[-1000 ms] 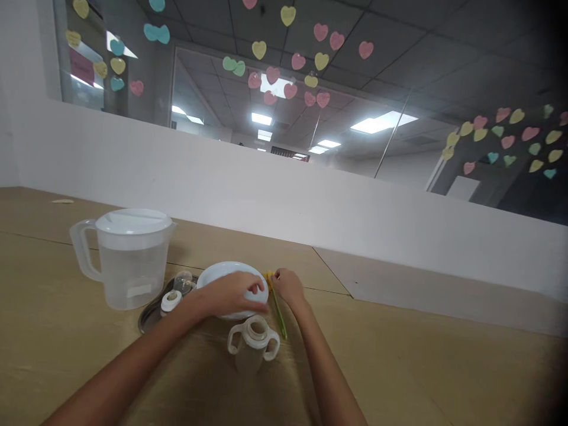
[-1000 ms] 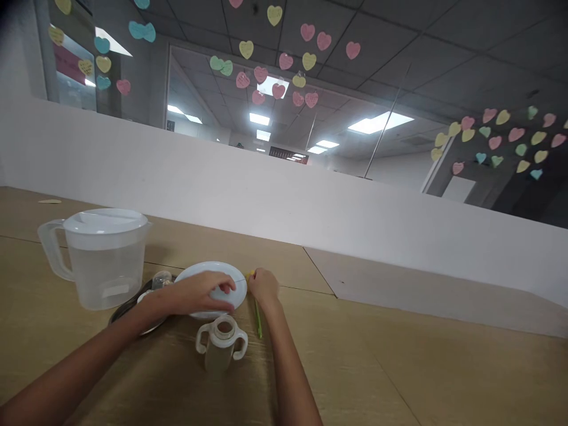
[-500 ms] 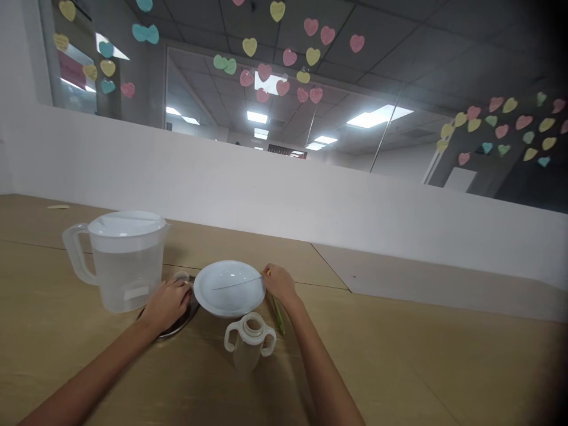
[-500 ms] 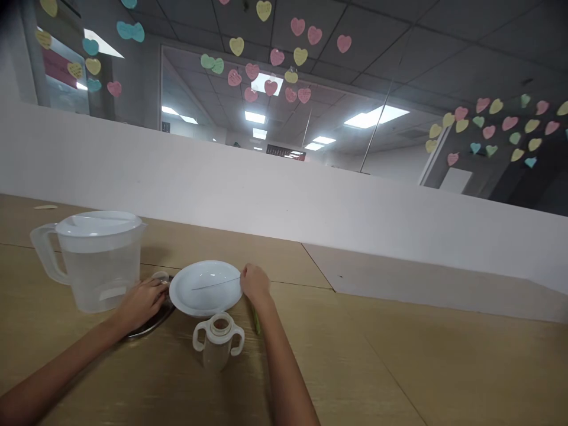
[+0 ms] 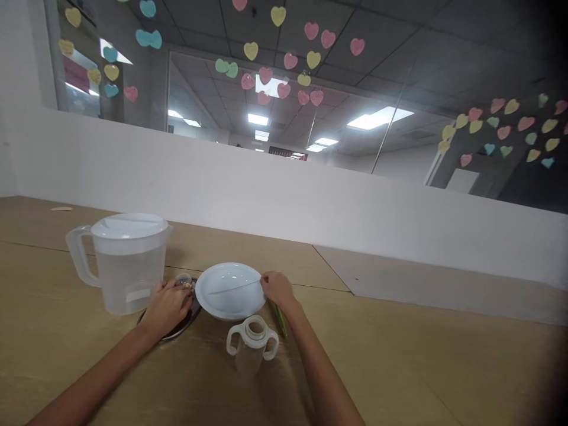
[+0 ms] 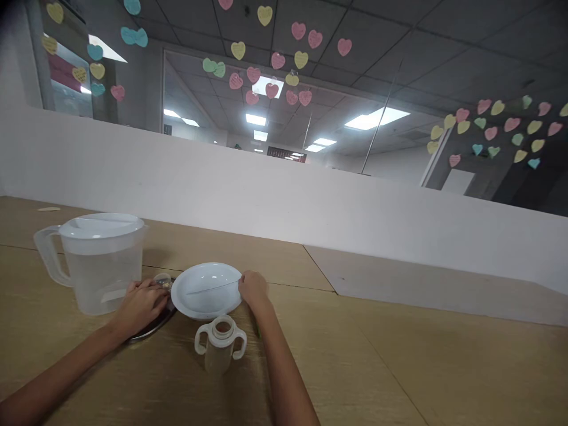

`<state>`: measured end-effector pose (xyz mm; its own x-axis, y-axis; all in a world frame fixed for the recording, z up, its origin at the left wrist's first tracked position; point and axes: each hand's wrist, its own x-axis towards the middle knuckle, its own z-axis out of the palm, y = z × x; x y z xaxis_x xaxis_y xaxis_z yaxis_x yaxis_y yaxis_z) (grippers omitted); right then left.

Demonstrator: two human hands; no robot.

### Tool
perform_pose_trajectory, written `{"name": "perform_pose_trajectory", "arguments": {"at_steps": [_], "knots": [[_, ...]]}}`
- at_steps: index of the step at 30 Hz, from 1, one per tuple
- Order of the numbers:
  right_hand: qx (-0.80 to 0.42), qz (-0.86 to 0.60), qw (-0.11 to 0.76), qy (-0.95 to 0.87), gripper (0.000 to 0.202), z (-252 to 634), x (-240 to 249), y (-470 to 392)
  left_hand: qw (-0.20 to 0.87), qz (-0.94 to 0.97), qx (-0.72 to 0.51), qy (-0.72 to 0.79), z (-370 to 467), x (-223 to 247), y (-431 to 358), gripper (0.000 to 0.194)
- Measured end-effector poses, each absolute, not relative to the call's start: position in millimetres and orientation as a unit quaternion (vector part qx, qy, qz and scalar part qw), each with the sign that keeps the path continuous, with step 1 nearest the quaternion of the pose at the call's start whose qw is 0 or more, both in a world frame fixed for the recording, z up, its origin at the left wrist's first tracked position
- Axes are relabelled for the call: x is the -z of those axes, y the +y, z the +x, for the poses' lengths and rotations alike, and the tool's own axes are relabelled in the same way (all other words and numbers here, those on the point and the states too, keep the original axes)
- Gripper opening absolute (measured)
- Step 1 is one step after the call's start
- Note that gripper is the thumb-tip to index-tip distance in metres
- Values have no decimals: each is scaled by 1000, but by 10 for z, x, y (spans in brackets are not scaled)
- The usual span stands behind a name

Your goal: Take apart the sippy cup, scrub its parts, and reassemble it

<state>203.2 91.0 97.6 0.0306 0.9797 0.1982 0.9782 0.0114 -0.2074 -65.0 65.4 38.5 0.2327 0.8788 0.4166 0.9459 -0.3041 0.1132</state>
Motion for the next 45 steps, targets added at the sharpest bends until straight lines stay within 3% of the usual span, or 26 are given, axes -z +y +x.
{"name": "perform_pose_trajectory", "arguments": {"at_steps": [13,25,32,39,45], "knots": [[-9,-722,240,-648,10,1963,-1120,843,164,-705,263,-638,-683,-627,519,35],[-170,-597,349,-702,29,1795,-1283,749,100,-725,519,-442,-596,-371,610,37],[-87,-530,407,-739,29,1747,-1411,592,49,-787,452,-417,-446,-241,564,44],[-29,-482,455,-748,29,1717,-1371,626,134,-810,435,-370,-328,17,581,39],[-90,-448,459,-762,17,1631,-1235,713,146,-806,469,-330,-251,40,523,27]]}}
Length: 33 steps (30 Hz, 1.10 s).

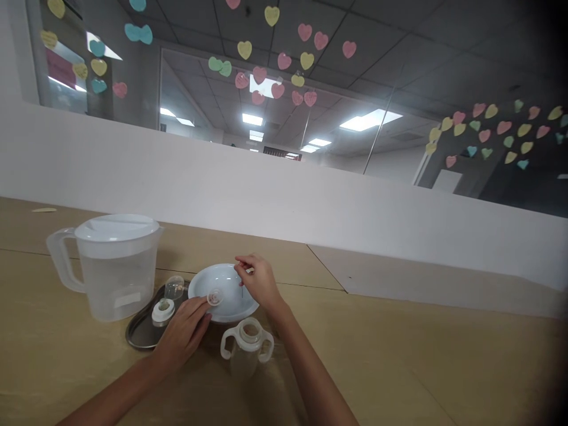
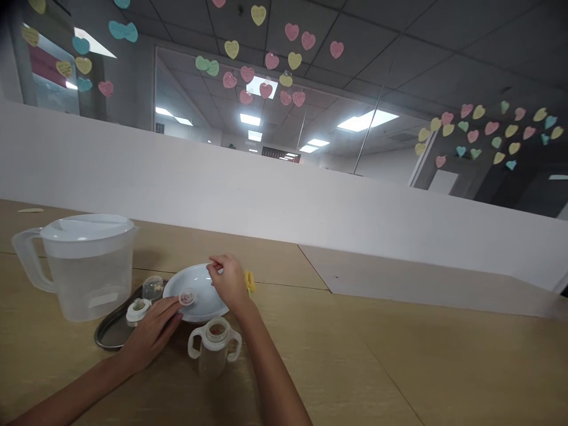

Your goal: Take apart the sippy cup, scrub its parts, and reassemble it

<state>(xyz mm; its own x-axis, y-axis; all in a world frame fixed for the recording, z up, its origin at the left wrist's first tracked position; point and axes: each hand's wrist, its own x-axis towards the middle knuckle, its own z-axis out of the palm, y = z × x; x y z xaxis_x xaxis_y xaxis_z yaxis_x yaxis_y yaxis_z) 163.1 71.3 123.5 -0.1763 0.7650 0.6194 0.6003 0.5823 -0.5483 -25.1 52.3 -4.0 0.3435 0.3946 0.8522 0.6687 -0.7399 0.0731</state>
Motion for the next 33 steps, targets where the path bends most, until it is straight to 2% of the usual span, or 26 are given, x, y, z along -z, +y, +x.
{"name": "perform_pose_trajectory", "arguments": {"at_steps": [4,8,10,12,14,16,22,33], "knots": [[-64,-474,396,-784,28,1643,-1150,752,153,-810,466,-323,-235,5,508,28],[12,-500,373,-782,26,1689,-1192,716,157,-817,451,-323,-232,9,511,29],[50,-494,398,-771,27,1708,-1290,636,162,-818,445,-325,-228,19,511,29],[69,-454,464,-757,31,1705,-1414,509,171,-819,444,-320,-220,24,508,30],[58,-397,536,-743,34,1668,-1527,354,175,-819,446,-315,-208,20,501,29],[38,-352,568,-743,35,1600,-1593,211,175,-819,447,-313,-200,12,495,28],[96,-301,472,-823,35,1391,-1537,87,186,-813,443,-328,-199,8,495,27],[114,-342,409,-838,33,1362,-1491,106,161,-823,424,-341,-212,25,500,28]]}}
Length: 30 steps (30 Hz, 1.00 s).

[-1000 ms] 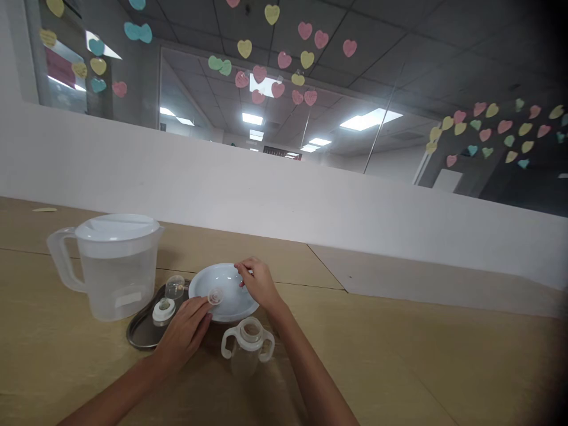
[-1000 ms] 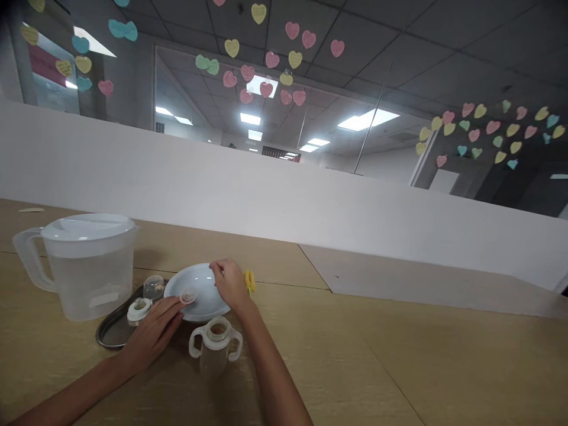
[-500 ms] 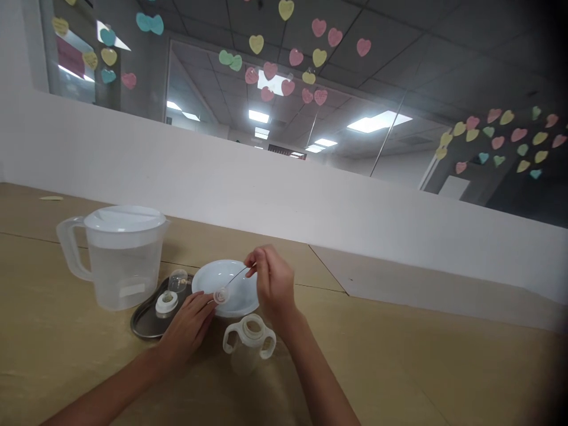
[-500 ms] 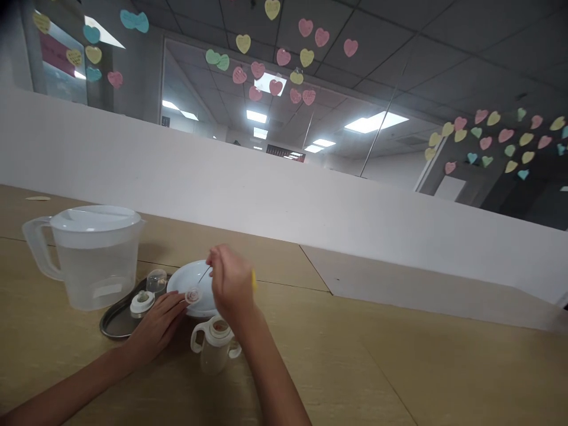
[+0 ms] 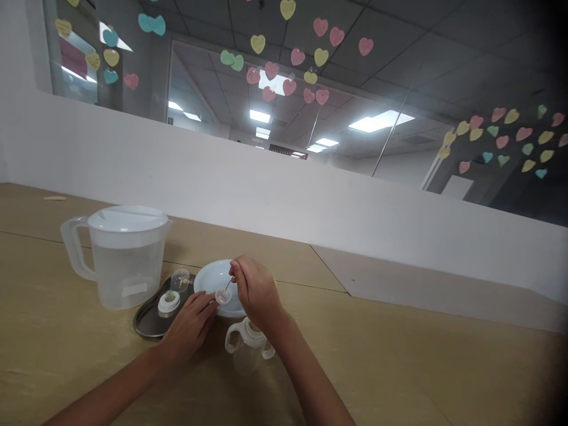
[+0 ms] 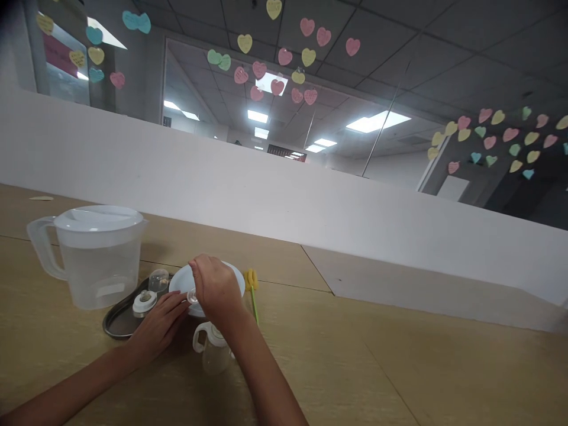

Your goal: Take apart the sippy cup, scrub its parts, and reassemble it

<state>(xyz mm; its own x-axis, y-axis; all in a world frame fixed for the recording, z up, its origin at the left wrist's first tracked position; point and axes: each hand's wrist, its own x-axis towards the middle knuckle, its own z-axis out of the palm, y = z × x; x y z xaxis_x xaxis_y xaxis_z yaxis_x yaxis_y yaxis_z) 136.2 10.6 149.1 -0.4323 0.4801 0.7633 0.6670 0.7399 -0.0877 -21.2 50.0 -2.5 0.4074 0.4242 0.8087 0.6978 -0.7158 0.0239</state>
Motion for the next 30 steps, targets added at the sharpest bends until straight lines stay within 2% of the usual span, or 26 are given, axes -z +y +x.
{"name": "perform_pose_trajectory", "arguments": {"at_steps": [8,16,23,30], "knots": [[137,-317,359,-867,34,1331,-1522,86,140,-817,444,-339,-212,9,487,30],[91,-341,323,-878,29,1360,-1599,55,99,-815,476,-315,-250,44,484,48],[57,-374,333,-864,28,1393,-1661,15,-36,-802,456,-384,-256,-56,435,22],[47,-342,337,-876,30,1378,-1707,-84,-79,-769,503,-388,-212,-106,464,29]]}}
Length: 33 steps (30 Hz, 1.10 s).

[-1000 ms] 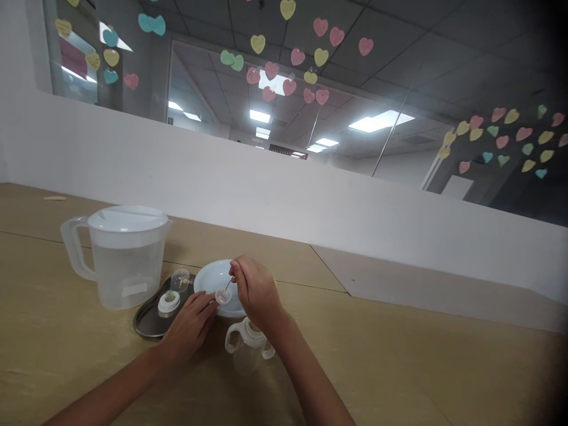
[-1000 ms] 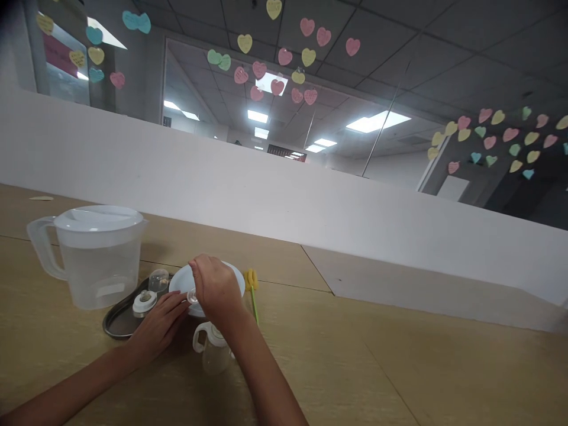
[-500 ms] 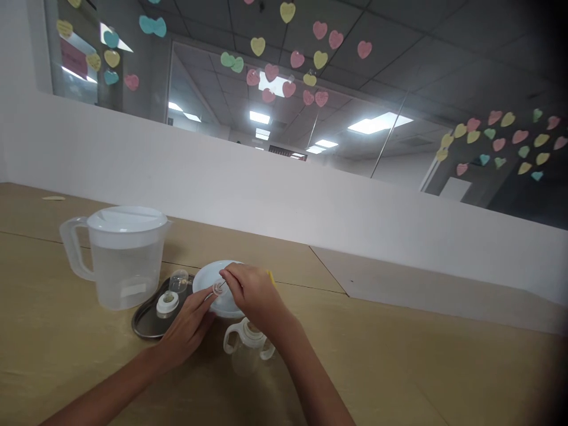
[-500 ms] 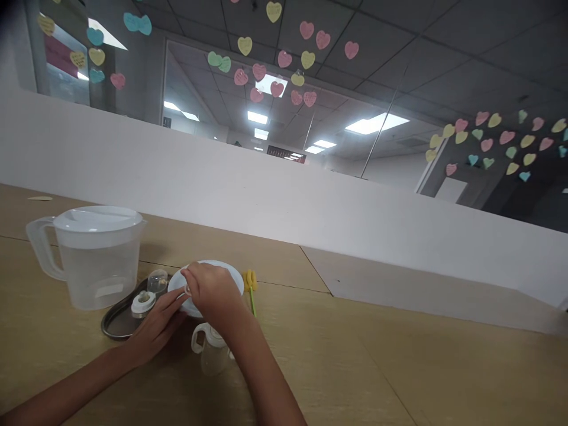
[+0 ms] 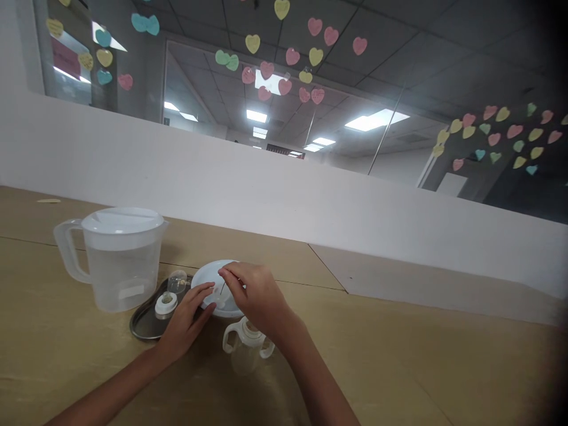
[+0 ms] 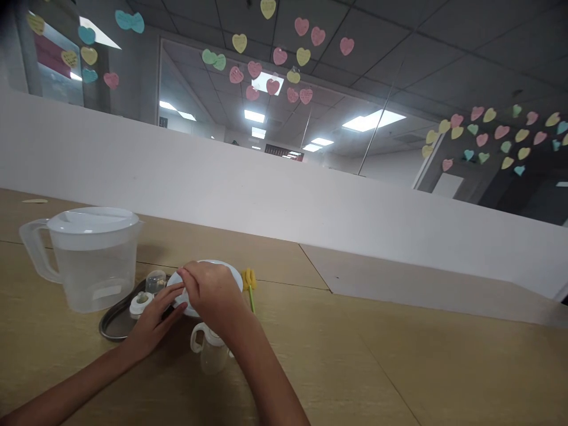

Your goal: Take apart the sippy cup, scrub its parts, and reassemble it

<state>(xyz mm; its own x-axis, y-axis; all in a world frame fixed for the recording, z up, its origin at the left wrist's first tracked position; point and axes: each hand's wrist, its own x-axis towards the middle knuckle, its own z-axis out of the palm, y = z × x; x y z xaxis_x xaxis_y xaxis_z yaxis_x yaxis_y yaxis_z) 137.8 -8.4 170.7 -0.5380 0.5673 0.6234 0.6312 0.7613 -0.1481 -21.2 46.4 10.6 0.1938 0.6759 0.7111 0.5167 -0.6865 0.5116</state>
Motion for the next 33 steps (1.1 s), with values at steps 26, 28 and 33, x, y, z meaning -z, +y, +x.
{"name": "perform_pose_trajectory", "arguments": {"at_steps": [26,28,33], "knots": [[119,-331,193,-916,33,1273,-1493,-99,147,755,-519,372,-188,-88,480,35],[116,-339,171,-918,33,1253,-1486,-88,142,757,-521,369,-197,-55,503,33],[64,-377,135,-914,29,1203,-1515,-138,117,762,-519,370,-220,22,556,33]]}}
